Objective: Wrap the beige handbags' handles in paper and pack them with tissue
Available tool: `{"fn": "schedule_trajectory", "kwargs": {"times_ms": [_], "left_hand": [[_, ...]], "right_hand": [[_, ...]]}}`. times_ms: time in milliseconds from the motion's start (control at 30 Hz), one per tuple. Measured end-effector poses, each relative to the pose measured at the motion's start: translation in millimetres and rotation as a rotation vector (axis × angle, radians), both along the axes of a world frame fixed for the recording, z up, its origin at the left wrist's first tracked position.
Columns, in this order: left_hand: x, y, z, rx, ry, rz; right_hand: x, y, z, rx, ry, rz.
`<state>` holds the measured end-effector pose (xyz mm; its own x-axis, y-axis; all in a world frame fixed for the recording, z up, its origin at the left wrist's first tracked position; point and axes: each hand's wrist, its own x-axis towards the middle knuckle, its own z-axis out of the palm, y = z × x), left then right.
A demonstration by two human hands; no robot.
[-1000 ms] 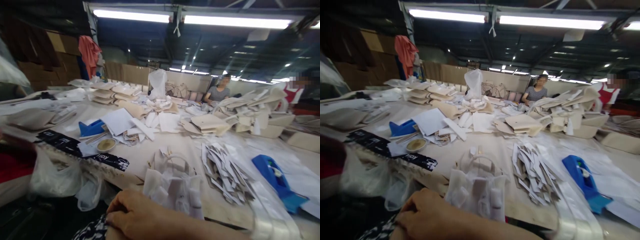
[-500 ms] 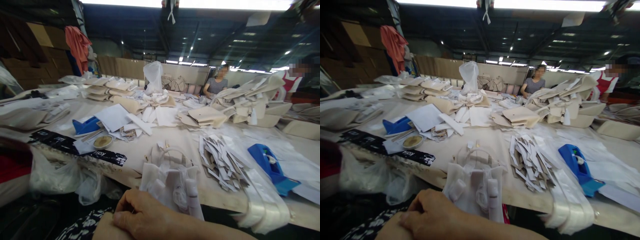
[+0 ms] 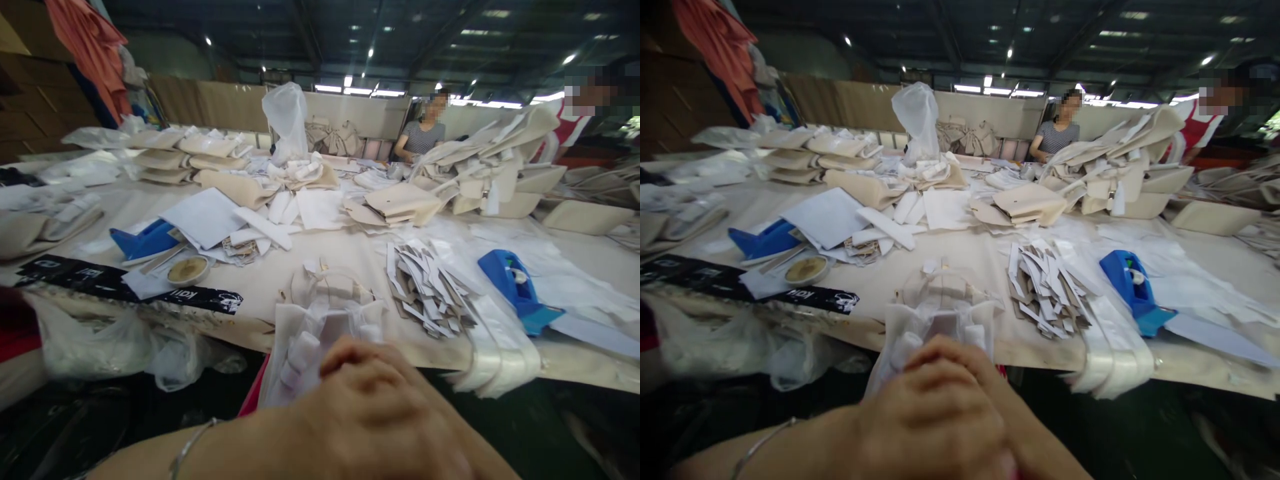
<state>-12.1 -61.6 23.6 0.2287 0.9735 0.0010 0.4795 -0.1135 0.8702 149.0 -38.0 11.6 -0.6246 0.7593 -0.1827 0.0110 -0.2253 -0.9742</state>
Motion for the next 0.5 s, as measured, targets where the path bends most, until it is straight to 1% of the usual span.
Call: {"fn": "schedule_trajectory", "kwargs": {"times_ms": [33,67,100,133,167,233,267,300,333,400,467,500], "left_hand": [[-12.7,7.4,0.9,0.029,-0.009,-0.05],[-25.1,14.4,0.9,0.062,-0.017,-0.075],[-36.1,20.4,0.2,0.098,-0.028,-0.083],[-44.9,24.7,-1.6,0.124,-0.04,-0.07],[-50.6,26.7,-4.5,0.129,-0.054,-0.047],[-51.5,23.6,-14.1,0.055,-0.102,-0.029],[-46.9,19.0,-21.1,-0.003,-0.139,-0.055],[-39.6,13.0,-29.5,-0.061,-0.178,-0.095],[-30.4,6.5,-39.1,-0.119,-0.209,-0.141],[-10.9,-5.8,-60.2,-0.211,-0.223,-0.172],[4.7,-14.8,-80.6,-0.26,-0.151,-0.128],[9.8,-18.0,-89.5,-0.272,-0.108,-0.085]], "right_hand": [[22.2,2.2,-11.3,0.051,-0.041,-0.196],[44.5,4.0,-26.7,0.093,-0.102,-0.375],[65.5,5.0,-45.4,0.092,-0.146,-0.506],[84.1,4.9,-66.0,0.058,-0.171,-0.602],[99.0,3.8,-87.1,0.015,-0.188,-0.655],[114.2,-0.5,-124.8,-0.078,-0.217,-0.676],[114.0,-3.0,-139.1,-0.112,-0.217,-0.642],[109.3,-5.4,-149.8,-0.136,-0.196,-0.592],[101.1,-7.8,-156.7,-0.152,-0.161,-0.542],[79.7,-12.2,-161.5,-0.172,-0.081,-0.463],[60.1,-16.6,-159.2,-0.131,-0.077,-0.428],[52.9,-18.7,-157.5,-0.054,-0.138,-0.412]]}}
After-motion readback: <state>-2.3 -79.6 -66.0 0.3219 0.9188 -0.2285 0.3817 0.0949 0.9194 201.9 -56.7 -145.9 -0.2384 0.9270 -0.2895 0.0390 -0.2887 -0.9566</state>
